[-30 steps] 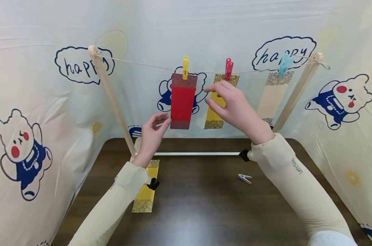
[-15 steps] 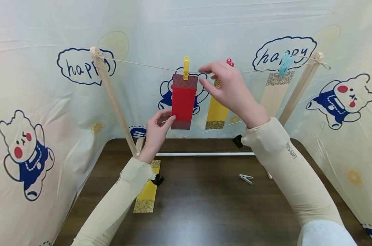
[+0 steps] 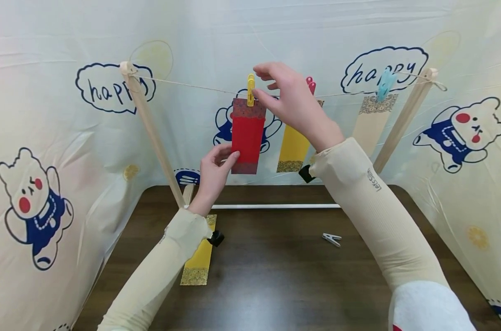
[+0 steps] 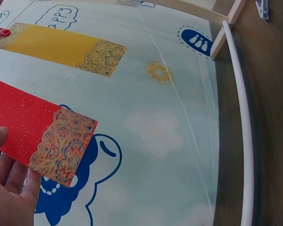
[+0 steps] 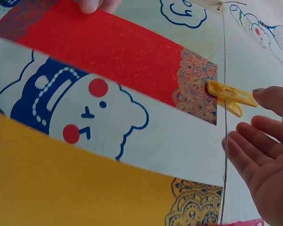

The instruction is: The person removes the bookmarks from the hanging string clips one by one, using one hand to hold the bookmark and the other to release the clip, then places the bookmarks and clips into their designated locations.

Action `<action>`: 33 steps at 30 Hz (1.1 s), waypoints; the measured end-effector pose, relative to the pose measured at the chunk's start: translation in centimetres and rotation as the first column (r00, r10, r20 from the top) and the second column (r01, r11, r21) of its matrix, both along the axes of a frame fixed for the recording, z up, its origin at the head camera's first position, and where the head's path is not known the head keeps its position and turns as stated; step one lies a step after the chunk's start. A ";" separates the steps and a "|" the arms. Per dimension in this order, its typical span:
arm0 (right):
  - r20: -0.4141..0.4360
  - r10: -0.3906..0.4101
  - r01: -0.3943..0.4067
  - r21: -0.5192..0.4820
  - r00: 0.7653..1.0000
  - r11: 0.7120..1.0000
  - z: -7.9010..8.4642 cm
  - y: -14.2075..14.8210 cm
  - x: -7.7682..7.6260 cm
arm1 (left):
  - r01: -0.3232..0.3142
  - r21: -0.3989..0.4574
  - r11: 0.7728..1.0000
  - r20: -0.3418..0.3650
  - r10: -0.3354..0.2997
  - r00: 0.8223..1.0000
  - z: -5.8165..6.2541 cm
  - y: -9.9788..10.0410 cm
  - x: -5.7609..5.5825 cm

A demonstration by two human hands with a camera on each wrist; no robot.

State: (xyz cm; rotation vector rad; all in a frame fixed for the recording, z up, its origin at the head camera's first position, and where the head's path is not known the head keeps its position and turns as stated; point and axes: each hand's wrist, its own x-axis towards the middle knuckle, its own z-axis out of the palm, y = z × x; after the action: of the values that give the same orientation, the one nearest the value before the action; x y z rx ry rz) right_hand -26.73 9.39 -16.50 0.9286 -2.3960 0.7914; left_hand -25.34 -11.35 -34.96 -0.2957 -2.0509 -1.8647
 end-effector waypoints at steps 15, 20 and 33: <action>0.153 0.003 0.005 -0.047 0.988 0.999 0.7 -1.1 -1.0 | -0.009 -0.034 0.999 -0.033 0.007 0.999 0.2 -0.2 -0.4; 0.198 -0.004 0.020 -0.077 0.980 0.997 0.7 -1.2 -1.2 | 0.011 -0.016 1.000 -0.014 -0.011 1.000 0.3 -0.2 -0.4; 0.225 0.034 0.000 -0.149 0.974 0.989 0.8 -1.4 -1.1 | 0.036 0.022 0.999 -0.027 -0.036 0.999 0.2 0.0 -0.5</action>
State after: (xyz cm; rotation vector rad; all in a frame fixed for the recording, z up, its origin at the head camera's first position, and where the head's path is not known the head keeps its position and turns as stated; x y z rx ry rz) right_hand -27.79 8.04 -15.69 0.8392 -2.4820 1.1202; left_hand -25.80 -11.33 -34.72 -0.3524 -2.0182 -1.8934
